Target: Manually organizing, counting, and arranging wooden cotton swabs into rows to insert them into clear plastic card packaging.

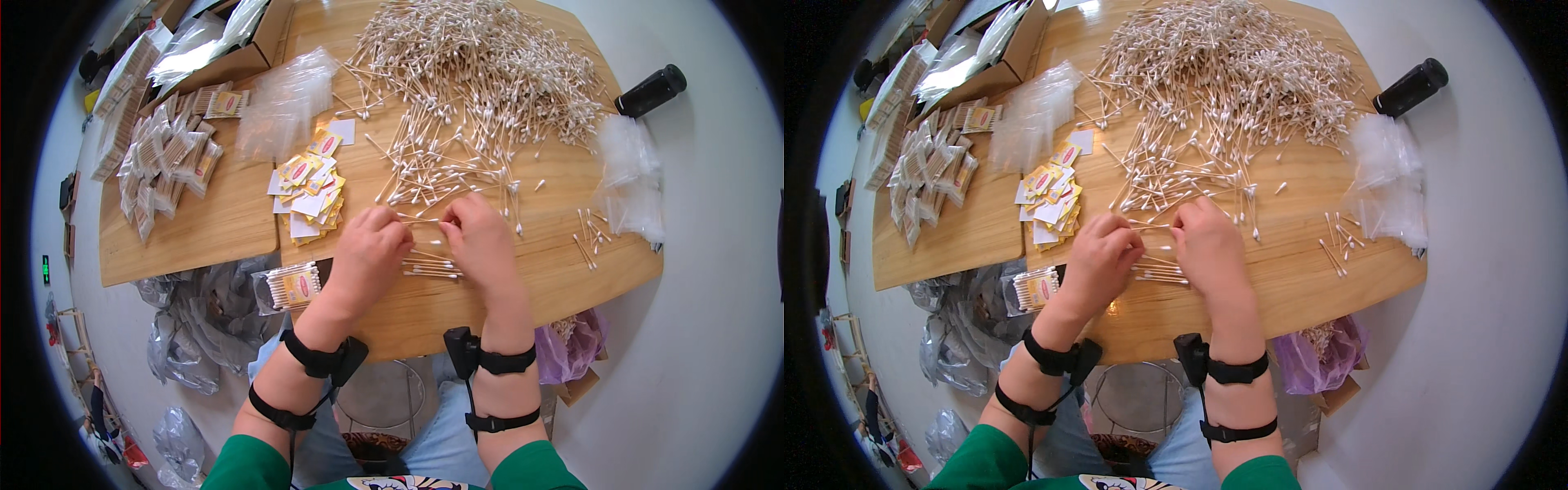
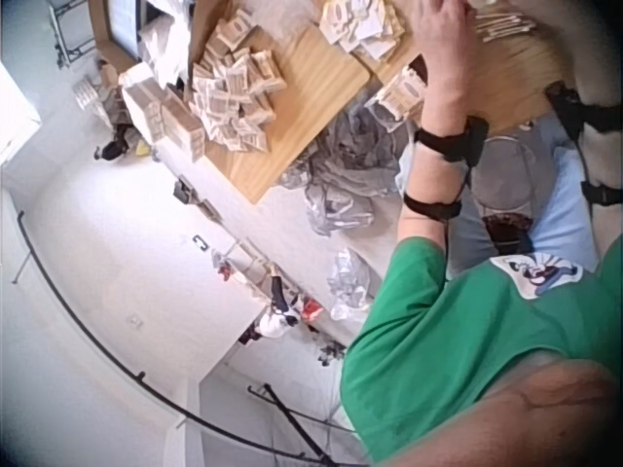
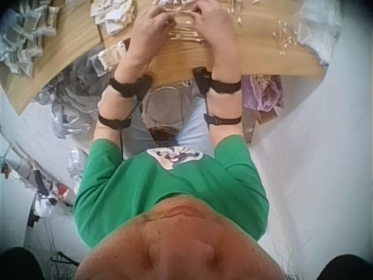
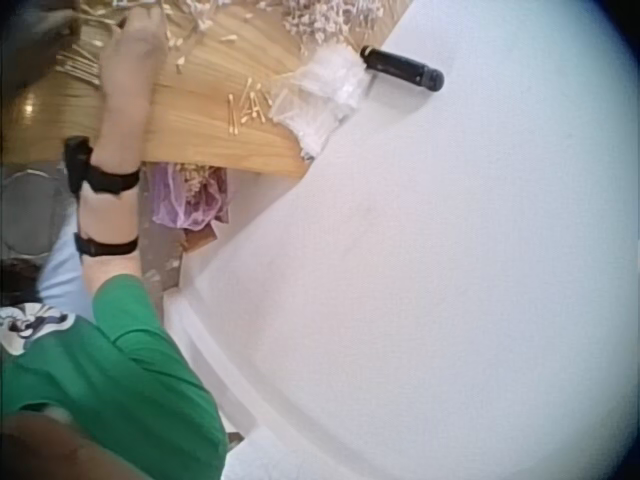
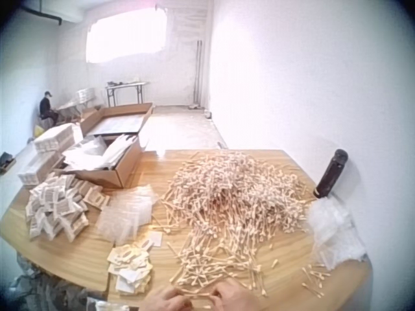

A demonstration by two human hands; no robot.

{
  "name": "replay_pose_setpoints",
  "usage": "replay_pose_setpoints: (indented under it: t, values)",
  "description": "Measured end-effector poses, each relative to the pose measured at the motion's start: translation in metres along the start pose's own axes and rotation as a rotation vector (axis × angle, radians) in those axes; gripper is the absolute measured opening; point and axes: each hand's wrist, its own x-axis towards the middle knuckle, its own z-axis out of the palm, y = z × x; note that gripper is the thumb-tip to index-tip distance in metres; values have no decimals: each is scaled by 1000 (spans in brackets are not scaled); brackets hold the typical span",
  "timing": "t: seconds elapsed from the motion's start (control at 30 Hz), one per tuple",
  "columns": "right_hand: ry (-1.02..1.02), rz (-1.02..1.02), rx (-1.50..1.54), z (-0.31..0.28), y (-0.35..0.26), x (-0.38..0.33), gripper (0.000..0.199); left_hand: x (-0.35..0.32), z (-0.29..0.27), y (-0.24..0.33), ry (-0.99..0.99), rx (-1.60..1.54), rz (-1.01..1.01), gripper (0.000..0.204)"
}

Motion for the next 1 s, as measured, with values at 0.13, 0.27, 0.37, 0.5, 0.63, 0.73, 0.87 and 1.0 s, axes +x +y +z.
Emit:
replay_pose_setpoints:
  t: [0.13,0.27,0.37,0.5,0.63,0.73,0.87,1.0]
  values:
    - [29,69,-8,-11,13,-1,9,-3,4,5,-78,-34,22,13]
    - [78,84,-37,-14,15,-1,11,1,1,0,15,-69,-119,16]
    - [96,9,-21,-12,9,0,16,4,3,-5,110,34,-144,22]
    - [33,-63,-13,-7,-6,0,18,6,10,-2,99,1,-116,27]
    - [32,-114,-49,-7,-1,-1,13,10,11,1,82,-20,-108,26]
    - [14,-101,-37,-17,6,-3,10,10,11,0,65,-25,-90,26]
    - [-123,26,17,-33,10,-9,9,11,10,3,63,-27,-96,25]
    - [-252,97,39,-33,5,-9,10,14,16,2,85,-8,-97,20]
